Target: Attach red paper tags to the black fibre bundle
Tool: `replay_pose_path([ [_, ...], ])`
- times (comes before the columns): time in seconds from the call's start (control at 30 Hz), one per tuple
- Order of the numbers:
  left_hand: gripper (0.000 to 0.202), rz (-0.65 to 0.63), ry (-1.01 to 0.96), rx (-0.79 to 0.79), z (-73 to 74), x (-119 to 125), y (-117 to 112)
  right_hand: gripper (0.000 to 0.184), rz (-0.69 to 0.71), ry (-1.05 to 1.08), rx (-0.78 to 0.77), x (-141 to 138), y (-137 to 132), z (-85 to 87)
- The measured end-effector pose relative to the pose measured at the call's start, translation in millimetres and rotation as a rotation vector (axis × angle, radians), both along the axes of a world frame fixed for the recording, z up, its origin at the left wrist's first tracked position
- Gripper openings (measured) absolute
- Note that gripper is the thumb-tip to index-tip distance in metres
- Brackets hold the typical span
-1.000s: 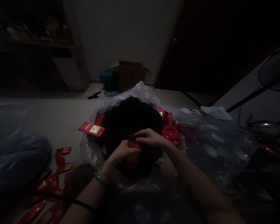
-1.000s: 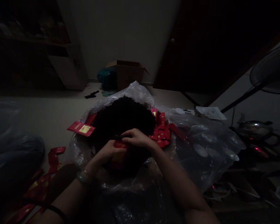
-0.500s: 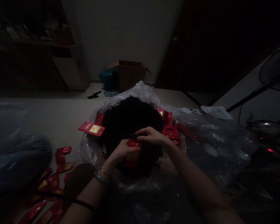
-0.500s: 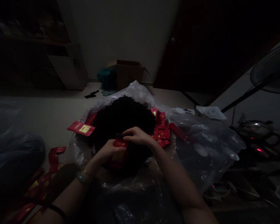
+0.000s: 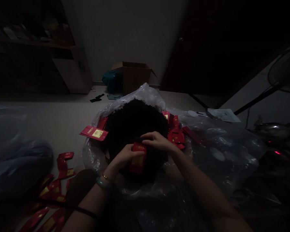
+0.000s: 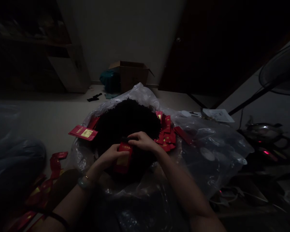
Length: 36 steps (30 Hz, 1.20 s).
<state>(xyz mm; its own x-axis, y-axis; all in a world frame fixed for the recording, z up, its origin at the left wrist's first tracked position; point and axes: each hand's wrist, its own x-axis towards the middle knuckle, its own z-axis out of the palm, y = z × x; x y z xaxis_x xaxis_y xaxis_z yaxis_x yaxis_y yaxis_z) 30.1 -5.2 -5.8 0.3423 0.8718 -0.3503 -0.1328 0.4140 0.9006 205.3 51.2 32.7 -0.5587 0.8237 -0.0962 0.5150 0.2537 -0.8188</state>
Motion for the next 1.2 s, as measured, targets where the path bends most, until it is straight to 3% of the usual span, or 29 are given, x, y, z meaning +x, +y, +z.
replay_pose_path([
  [0.33, 0.034, -0.358, 0.108, -0.044, -0.1, -7, -4, 0.033, -0.119, 0.021, -0.032, 15, 8, 5.3],
  [0.5, 0.028, -0.448, 0.198, -0.032, -5.4, -10, -3, 0.034, -0.164, 0.036, -0.020, 22, 12, 11.2],
  [0.6, 0.030, -0.428, 0.194, 0.087, -6.8, -14, 0, 0.034, -0.172, 0.038, -0.009, 25, 12, 14.1],
  [0.7, 0.046, -0.377, 0.100, 0.168, -3.7, -18, 4, 0.034, -0.171, 0.033, 0.008, 26, 12, 14.5],
  [0.9, 0.040, 0.003, 0.096, 0.172, 1.2, -14, 8, 0.030, -0.144, 0.010, 0.041, 15, 9, 4.1],
  [1.1, 0.037, 0.047, 0.100, 0.119, -2.9, -8, 7, 0.036, -0.098, 0.068, -0.074, 10, 5, -0.4],
  [1.2, 0.038, 0.072, 0.082, 0.114, -2.3, -9, 7, 0.045, -0.158, 0.091, -0.113, 21, 10, -4.5],
])
